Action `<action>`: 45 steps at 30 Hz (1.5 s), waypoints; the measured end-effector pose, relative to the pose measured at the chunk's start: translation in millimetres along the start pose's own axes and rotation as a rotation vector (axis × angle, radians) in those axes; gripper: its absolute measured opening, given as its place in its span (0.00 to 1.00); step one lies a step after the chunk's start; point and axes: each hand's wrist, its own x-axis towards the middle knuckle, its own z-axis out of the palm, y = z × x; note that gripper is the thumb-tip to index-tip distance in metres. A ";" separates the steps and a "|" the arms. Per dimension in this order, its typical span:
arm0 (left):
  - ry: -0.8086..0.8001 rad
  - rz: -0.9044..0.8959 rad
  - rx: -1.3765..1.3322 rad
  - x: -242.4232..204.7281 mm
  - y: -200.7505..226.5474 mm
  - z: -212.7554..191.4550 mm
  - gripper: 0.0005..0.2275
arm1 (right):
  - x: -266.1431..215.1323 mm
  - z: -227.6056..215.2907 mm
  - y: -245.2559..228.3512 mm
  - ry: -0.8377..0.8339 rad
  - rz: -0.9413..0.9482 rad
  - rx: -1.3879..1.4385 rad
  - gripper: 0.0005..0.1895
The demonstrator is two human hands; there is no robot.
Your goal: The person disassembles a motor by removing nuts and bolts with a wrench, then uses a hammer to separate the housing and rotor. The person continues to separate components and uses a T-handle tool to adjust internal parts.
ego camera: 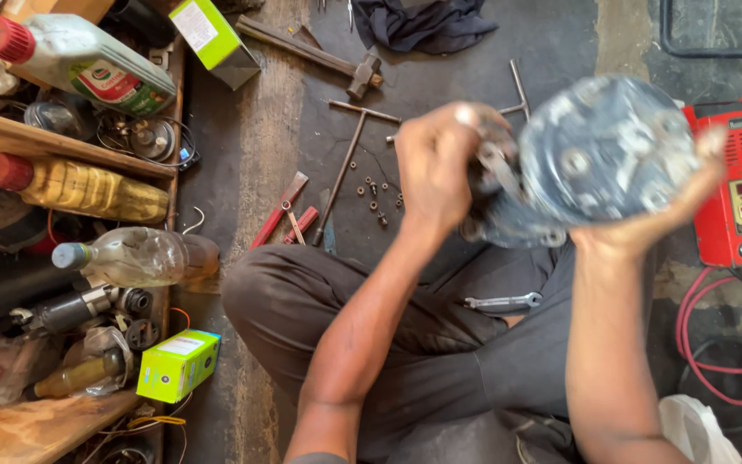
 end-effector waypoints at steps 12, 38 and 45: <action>0.058 0.120 0.199 -6.5 -12.4 7.2 0.19 | 12.3 -1.8 15.4 0.031 0.020 -0.092 0.25; -0.039 0.122 0.020 -0.4 -26.1 -12.3 0.21 | 8.7 -115.4 94.9 -0.122 0.452 -0.177 0.25; 0.066 0.202 0.184 -3.8 -30.9 -3.9 0.23 | 6.3 -108.5 88.8 -0.093 0.452 -0.130 0.26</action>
